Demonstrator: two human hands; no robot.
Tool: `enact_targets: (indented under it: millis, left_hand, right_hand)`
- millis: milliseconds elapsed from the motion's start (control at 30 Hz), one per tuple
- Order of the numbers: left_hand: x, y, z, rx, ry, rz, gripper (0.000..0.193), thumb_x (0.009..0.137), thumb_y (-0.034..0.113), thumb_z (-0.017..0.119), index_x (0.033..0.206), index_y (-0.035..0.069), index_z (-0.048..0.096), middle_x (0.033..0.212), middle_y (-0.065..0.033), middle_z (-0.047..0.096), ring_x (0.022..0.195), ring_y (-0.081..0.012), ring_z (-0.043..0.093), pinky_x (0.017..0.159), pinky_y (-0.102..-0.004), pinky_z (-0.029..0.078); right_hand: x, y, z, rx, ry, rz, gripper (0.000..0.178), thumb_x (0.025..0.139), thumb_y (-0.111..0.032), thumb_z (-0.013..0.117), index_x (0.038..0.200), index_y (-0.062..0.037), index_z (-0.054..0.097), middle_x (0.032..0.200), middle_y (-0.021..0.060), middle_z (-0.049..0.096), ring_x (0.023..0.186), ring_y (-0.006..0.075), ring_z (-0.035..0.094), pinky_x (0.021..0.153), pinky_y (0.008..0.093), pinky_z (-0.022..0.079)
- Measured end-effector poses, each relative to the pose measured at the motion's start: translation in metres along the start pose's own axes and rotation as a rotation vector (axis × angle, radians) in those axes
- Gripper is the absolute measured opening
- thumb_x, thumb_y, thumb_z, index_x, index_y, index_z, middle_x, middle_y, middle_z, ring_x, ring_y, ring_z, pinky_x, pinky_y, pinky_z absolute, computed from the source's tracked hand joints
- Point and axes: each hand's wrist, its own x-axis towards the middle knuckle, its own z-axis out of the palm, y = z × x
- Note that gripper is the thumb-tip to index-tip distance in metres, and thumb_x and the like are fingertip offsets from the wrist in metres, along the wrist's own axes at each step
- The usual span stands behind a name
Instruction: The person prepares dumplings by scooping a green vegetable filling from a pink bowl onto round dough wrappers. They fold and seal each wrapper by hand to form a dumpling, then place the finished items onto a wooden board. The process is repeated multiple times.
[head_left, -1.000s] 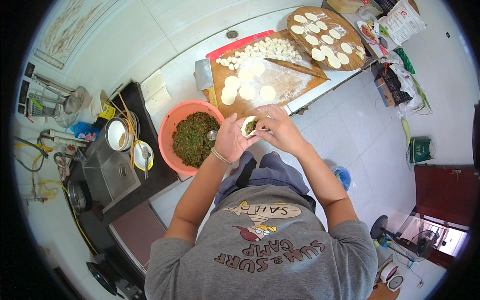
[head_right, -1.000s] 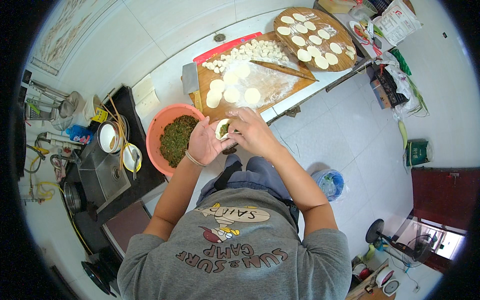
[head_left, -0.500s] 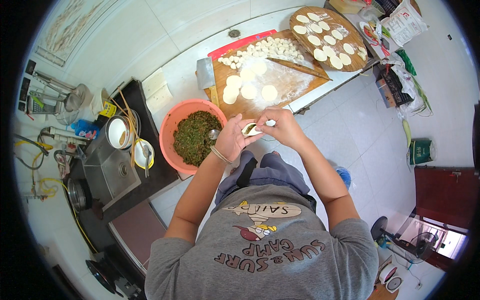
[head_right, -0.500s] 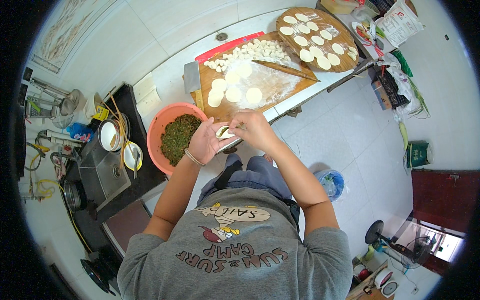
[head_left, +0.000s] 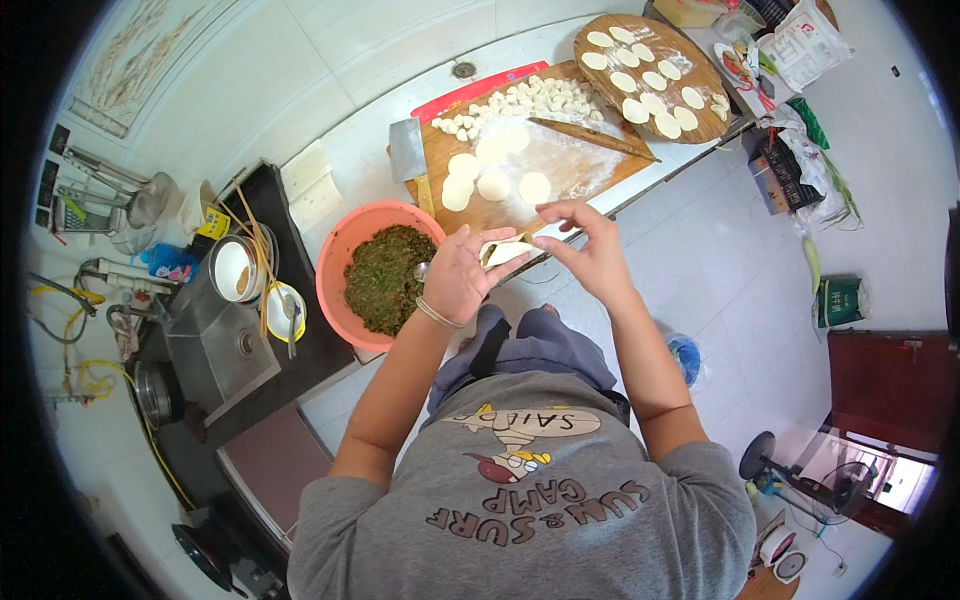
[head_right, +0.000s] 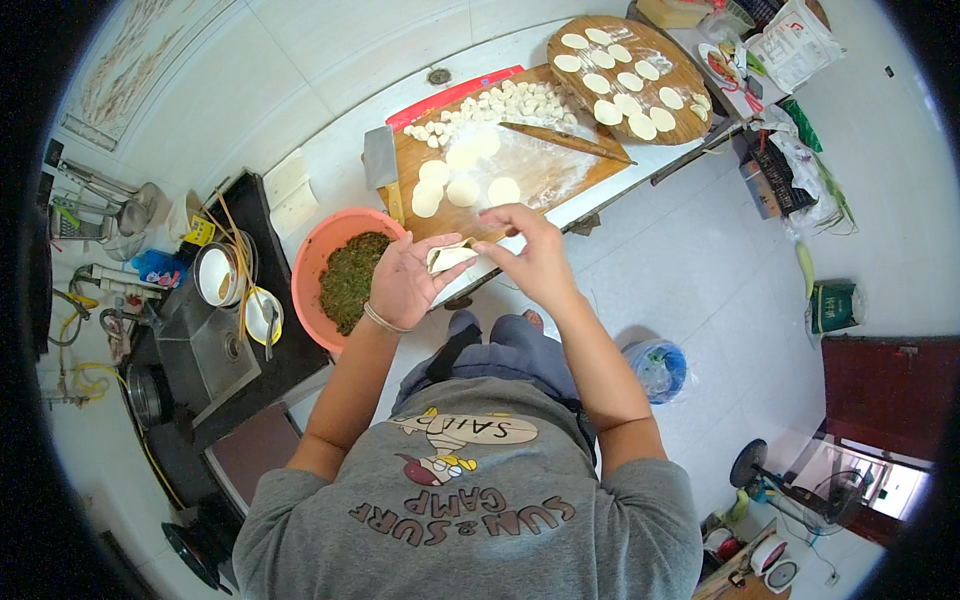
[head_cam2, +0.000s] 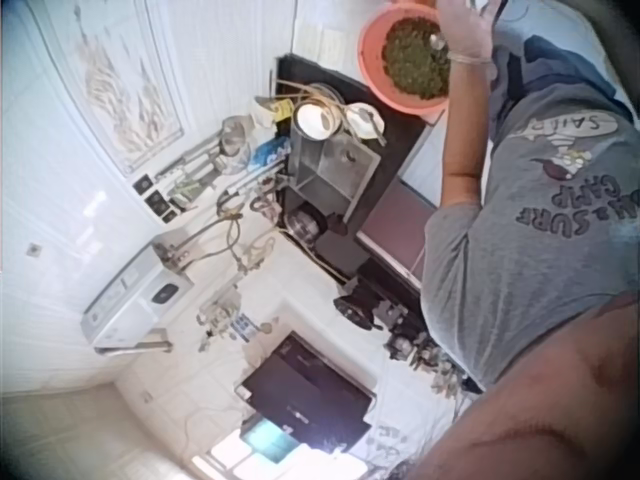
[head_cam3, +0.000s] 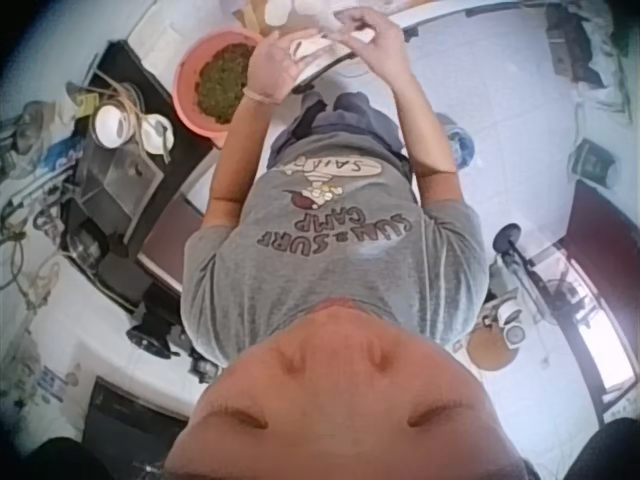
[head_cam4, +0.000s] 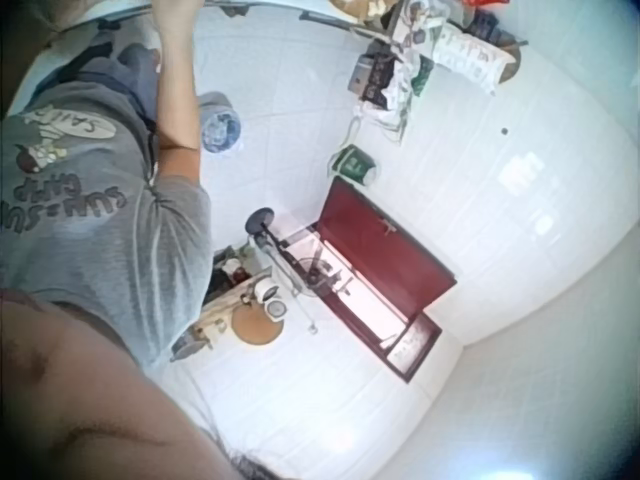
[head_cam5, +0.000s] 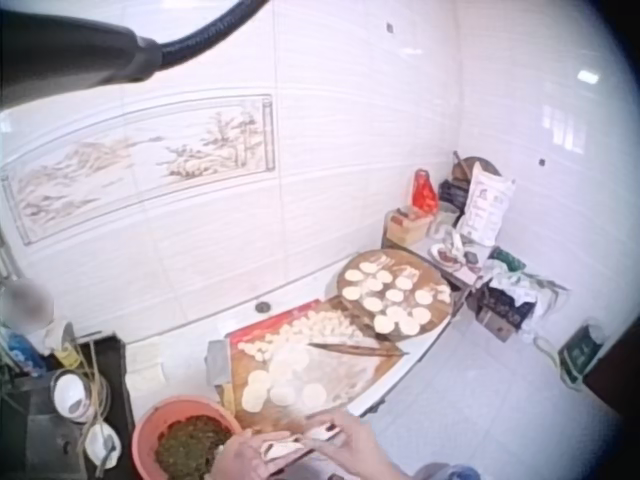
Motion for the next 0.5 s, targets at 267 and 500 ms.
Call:
enact_targets:
  millis: [267,500]
  left_hand:
    - [0.006,-0.002,-0.003,0.040,-0.046,-0.068,0.061,0.096,0.038,0.030,0.122,-0.016,0.040,0.126,-0.0248,0.046,0.119,-0.0327,0.047,0.105,-0.0411,0.036]
    - [0.008,-0.008,-0.003,0.107,0.021,-0.055,0.056,0.097,0.035,0.028,0.118,-0.015,0.043,0.122,-0.0230,0.050,0.114,-0.0296,0.051,0.100,-0.0391,0.041]
  right_hand:
    - [-0.021,0.028,0.009,0.622,-0.034,0.354,0.023,0.074,0.007,0.070,0.086,-0.0030,0.053,0.090,0.0053,0.062,0.079,0.0078,0.059,0.069,0.0221,0.050]
    - [-0.024,0.026,0.013,0.320,0.023,0.312,0.021,0.073,0.004,0.071,0.081,-0.0022,0.053,0.079,0.0015,0.060,0.071,0.0055,0.056,0.062,0.0211,0.047]
